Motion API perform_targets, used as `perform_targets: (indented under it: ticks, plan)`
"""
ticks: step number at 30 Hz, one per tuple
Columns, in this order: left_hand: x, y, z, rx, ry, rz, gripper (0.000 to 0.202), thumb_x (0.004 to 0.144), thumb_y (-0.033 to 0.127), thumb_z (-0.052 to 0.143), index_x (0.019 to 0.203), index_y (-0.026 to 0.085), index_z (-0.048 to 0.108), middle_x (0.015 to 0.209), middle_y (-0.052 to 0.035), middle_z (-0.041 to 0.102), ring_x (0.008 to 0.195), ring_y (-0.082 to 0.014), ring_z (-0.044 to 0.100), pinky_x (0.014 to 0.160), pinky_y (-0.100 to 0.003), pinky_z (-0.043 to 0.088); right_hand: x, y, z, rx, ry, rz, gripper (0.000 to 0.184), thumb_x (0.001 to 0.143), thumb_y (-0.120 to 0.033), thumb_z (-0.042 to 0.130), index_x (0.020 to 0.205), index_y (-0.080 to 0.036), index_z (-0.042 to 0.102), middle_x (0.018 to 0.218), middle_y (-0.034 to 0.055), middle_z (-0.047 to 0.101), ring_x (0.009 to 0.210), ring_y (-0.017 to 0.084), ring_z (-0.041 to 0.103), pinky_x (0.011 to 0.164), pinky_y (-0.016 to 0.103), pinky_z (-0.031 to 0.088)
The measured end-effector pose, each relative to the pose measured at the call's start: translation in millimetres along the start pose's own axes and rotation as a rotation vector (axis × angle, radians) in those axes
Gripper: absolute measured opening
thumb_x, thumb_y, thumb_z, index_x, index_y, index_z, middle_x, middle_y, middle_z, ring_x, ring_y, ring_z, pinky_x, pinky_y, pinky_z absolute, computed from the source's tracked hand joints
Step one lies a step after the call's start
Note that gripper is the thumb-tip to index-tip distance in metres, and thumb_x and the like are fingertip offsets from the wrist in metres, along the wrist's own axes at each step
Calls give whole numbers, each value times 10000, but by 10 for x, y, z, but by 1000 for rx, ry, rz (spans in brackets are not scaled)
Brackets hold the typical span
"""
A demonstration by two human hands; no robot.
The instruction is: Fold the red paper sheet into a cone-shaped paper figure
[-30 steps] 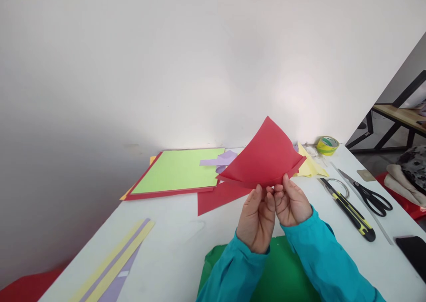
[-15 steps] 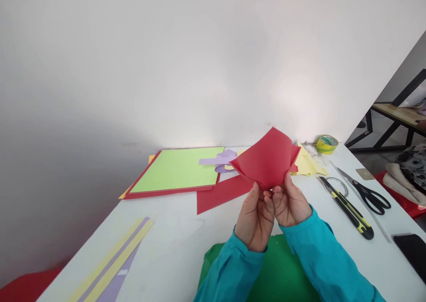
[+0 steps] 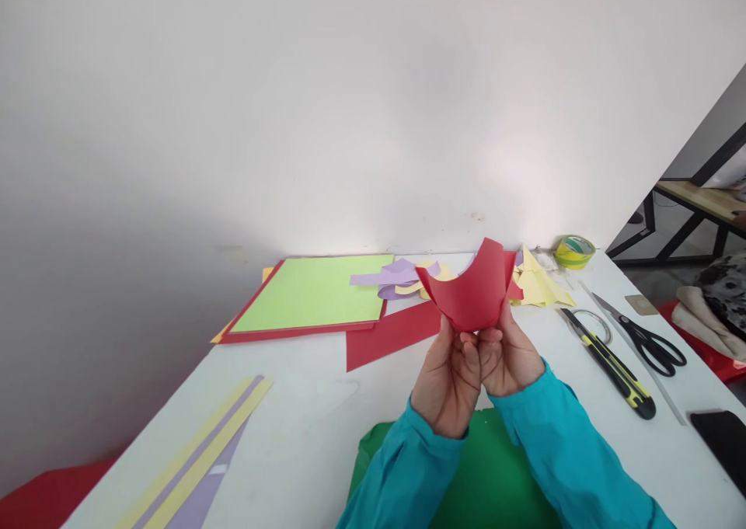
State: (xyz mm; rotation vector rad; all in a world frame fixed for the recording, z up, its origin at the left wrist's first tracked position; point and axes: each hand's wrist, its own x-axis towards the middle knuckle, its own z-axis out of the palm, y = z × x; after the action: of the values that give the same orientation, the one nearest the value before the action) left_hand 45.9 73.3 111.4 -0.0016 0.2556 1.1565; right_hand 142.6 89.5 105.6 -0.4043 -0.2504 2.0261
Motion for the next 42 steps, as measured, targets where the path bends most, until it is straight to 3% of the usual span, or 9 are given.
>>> perform_targets:
  ticks: [3, 6, 10, 15, 23, 30, 34, 39, 42]
  plan:
    - [4, 16, 33, 9, 12, 89, 396, 988, 279, 291, 1110, 115, 631, 834, -106, 716, 734, -126, 699, 632, -118, 554, 13, -17, 44, -14, 38, -63, 362, 703, -453, 723, 876, -138, 680, 470, -31, 623, 645, 137, 698, 612, 149, 572]
    - [4, 50, 57, -2, 14, 142, 440, 1000, 248, 239, 997, 175, 674, 834, -43, 718, 667, -66, 674, 637, -113, 553, 20, -56, 85, -19, 99, -147, 291, 706, -389, 740, 878, -162, 684, 494, -39, 632, 528, 88, 654, 524, 107, 545]
    - [-9, 86, 86, -10, 40, 181, 440, 996, 223, 262, 883, 172, 684, 831, -18, 710, 661, -50, 652, 630, -117, 549, 16, -118, 127, -6, 190, -243, 157, 727, -285, 736, 838, -190, 677, 600, -49, 683, 451, 38, 591, 433, 71, 497]
    - [-29, 67, 149, 34, 117, 250, 434, 990, 200, 259, 892, 166, 680, 774, -17, 693, 614, -59, 642, 591, -139, 552, 9, -124, 132, 4, 230, -250, 165, 732, -288, 731, 846, -182, 676, 586, -49, 680, 466, 50, 610, 454, 86, 516]
    - [-19, 52, 138, 102, 106, 228, 366, 980, 210, 318, 891, 99, 656, 629, -17, 606, 469, -41, 525, 432, -108, 481, 50, -46, -52, -100, 22, -139, 393, 678, -407, 758, 975, -165, 667, 469, -65, 588, 508, 87, 610, 506, 154, 544]
    - [-10, 123, 107, 31, 110, 188, 270, 967, 201, 375, 913, 137, 632, 715, -3, 605, 501, -20, 510, 464, -90, 461, 20, -79, 65, -11, 29, -214, 360, 566, -283, 843, 868, -193, 670, 713, -60, 700, 445, 20, 517, 423, 103, 475]
    - [-8, 154, 87, 55, 6, 188, 325, 964, 177, 355, 778, 121, 615, 660, -1, 567, 458, -18, 450, 421, -100, 416, 17, -93, 84, -2, 20, -204, 367, 576, -314, 839, 871, -175, 669, 662, -53, 683, 419, 19, 485, 390, 104, 449]
    - [-4, 208, 115, 11, 56, 169, 379, 987, 196, 266, 878, 128, 622, 691, -9, 582, 480, -27, 475, 440, -107, 422, 47, -153, 62, -15, 14, -203, 408, 541, -339, 852, 880, -201, 671, 651, -71, 667, 421, 16, 459, 376, 104, 425]
    - [-7, 229, 118, 37, 67, 186, 389, 982, 181, 282, 806, 124, 624, 669, -15, 576, 456, -25, 457, 430, -105, 411, 58, -159, 40, -76, -6, -210, 407, 577, -404, 825, 911, -232, 667, 640, -76, 639, 426, 23, 421, 384, 121, 413]
